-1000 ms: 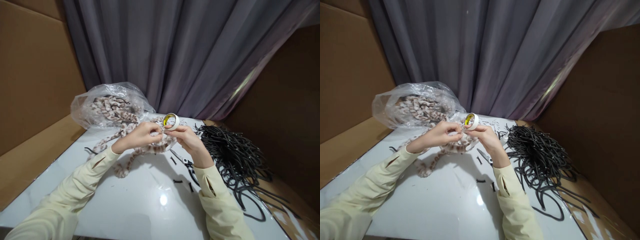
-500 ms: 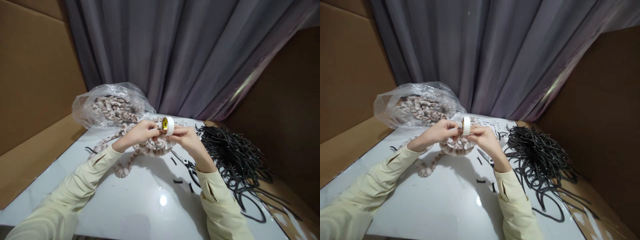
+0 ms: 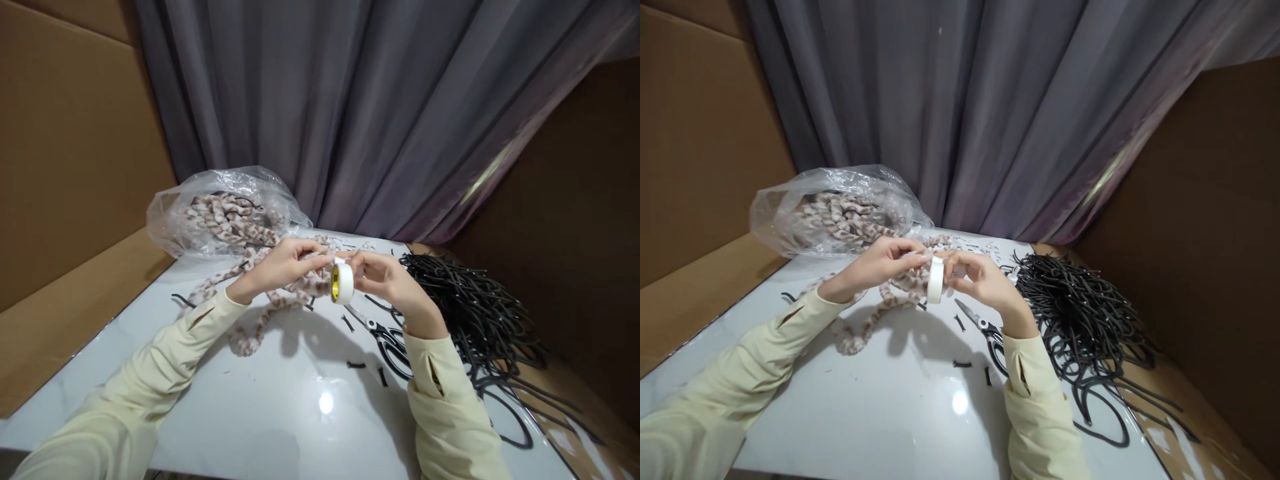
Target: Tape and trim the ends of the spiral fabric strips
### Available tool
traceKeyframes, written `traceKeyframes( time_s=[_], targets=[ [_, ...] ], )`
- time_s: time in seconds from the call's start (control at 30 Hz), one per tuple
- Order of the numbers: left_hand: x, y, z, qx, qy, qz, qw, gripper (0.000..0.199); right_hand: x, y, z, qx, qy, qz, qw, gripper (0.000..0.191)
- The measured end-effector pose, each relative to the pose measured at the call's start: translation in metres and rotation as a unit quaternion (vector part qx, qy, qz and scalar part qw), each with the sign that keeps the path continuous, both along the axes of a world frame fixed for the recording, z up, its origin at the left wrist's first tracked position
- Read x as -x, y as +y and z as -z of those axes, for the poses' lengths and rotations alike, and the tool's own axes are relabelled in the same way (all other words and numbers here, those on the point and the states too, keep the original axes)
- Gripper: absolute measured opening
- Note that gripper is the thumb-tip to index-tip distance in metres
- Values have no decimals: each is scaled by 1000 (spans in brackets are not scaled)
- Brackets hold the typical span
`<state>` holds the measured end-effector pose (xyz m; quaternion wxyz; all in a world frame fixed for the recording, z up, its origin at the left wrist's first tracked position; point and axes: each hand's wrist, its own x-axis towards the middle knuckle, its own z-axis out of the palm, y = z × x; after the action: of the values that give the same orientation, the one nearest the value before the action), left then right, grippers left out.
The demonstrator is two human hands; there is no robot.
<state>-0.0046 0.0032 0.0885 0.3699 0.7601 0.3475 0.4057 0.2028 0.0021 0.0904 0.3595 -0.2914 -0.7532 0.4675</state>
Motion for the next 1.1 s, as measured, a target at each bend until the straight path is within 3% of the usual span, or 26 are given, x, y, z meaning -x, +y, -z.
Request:
traceKeyframes(
  time_s=[0.13,0.27,0.37,0.47,0.6,0.8,0.93,1.0,1.1],
  targets=[
    [-2,0,3,-93,-2,1,996,19,-2,1,1,76,63,-19,995,22],
    [-2,1,7,-174,17,-3,985,17,3,1,0,71,82,18,994,16],
    [-2,2,9,-222,43,15,974,16,7,-2,-4,12,-7,76,997,20],
    [-3,1,10,-248,67,38,966,16,7,-5,-7,-94,-122,107,982,23],
    [-5,-1,11,-252,97,59,961,17,4,-6,-8,-230,-194,85,950,17],
    [-5,-1,11,-173,71,69,980,17,10,-16,-9,-349,-282,107,887,15],
    [-7,-2,10,-111,70,48,990,18,17,-24,-9,-412,-408,156,800,20],
    [-8,-2,10,-117,69,40,990,16,19,-25,-8,-447,-451,165,755,18],
    [-9,-1,12,-148,82,38,985,14,21,-23,-5,-473,-484,173,715,19]
  ],
)
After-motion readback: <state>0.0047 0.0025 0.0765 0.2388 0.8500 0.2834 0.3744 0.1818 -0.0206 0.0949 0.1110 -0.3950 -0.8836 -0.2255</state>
